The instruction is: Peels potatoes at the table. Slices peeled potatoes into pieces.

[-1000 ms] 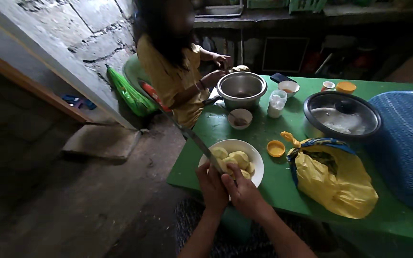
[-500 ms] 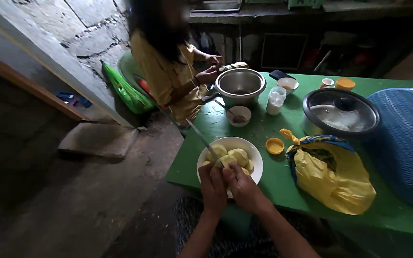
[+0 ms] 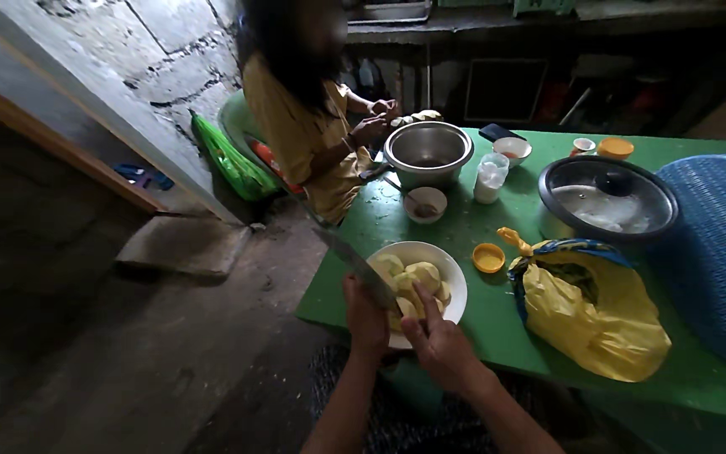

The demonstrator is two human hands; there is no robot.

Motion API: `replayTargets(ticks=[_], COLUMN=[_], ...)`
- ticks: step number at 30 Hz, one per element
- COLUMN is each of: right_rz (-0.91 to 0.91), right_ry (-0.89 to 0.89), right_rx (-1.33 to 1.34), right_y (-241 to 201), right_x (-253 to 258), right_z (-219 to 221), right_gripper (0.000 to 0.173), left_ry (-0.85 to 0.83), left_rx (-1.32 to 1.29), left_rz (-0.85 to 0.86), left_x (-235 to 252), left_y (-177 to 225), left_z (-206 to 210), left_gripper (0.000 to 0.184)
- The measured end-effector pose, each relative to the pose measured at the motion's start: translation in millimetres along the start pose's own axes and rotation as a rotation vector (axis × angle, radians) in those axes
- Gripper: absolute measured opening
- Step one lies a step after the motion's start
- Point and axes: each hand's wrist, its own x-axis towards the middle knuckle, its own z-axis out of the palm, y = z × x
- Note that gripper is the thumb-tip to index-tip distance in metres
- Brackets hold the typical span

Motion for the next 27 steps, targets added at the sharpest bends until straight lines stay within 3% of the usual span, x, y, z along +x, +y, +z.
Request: replayTargets(ticks=[9, 14, 22, 27], right_rz=[-0.064, -0.016, 0.09, 0.092], right_ry=[0.046, -0.008, -0.114, -0.109], right_rx=[-0.1, -0.07, -0.003, -0.076], right_y=[1, -2, -15, -14], right_x=[-7, -1, 17, 23], right_z=[4, 3, 0, 1], right_gripper=[0.083, 0.077, 0.066, 0.068], left_ry=[0.051, 0.045, 0.073, 0.007], left_rx=[0.013, 0.205, 0.445, 0.387], left_rz=[0.039, 0.133, 0.294, 0.215], left_x=[-4, -10, -11, -9], left_y=[-3, -6, -14, -13], left_z=[9, 6, 5, 0], left_gripper=[0.042, 0.052, 0.045, 0.042])
